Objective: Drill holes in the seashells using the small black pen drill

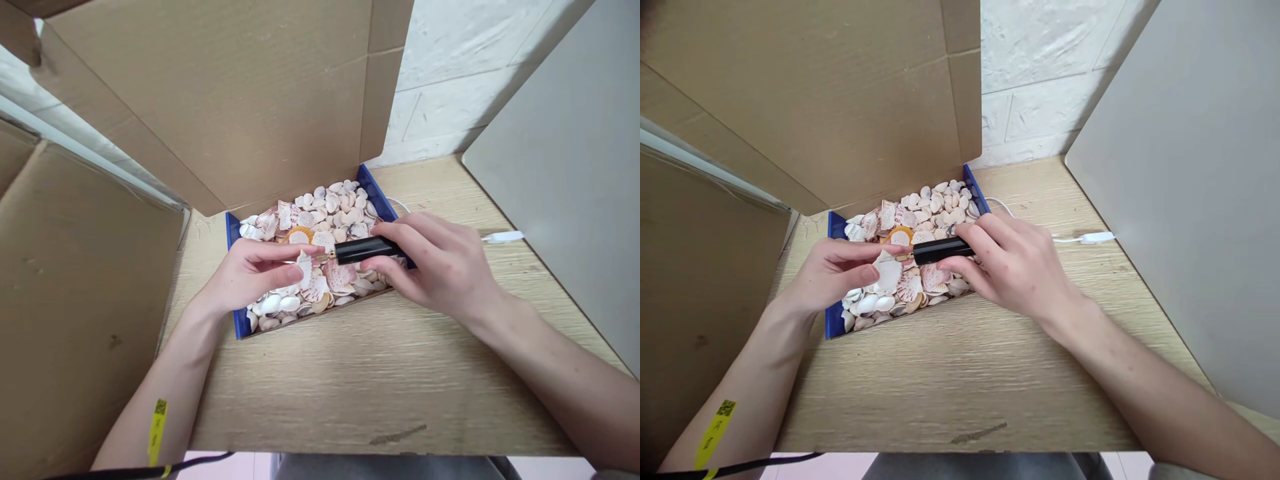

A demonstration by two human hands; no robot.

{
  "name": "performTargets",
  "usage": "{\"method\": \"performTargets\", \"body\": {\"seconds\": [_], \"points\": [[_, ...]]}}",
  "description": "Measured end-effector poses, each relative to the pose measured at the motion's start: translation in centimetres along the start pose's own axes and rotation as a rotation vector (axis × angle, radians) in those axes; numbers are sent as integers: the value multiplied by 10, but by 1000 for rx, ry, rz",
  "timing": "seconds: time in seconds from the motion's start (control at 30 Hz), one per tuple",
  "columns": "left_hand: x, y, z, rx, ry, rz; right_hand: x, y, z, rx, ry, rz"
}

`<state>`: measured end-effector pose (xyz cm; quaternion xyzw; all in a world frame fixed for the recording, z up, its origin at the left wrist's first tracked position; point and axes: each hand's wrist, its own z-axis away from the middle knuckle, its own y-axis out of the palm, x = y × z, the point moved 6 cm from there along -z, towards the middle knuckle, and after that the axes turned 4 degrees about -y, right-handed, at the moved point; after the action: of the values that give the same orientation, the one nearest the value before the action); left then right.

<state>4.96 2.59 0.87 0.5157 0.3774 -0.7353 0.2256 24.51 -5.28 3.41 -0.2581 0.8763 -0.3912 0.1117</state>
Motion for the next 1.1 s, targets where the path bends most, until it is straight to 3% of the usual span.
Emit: {"method": "performTargets", "body": {"seconds": [0.13, 0.37, 0.7, 1.1], "points": [[-2, -1, 0, -22, 19, 24, 1, 7, 3, 110, 70, -43], [-6, 6, -3, -31, 43, -26, 11, -5, 0, -44, -108, 49], [-10, 7, -3, -15, 73, -82, 15, 17, 4, 157, 23, -110], [-12, 7, -2, 5, 73, 47, 15, 14, 2, 104, 5, -96]]}}
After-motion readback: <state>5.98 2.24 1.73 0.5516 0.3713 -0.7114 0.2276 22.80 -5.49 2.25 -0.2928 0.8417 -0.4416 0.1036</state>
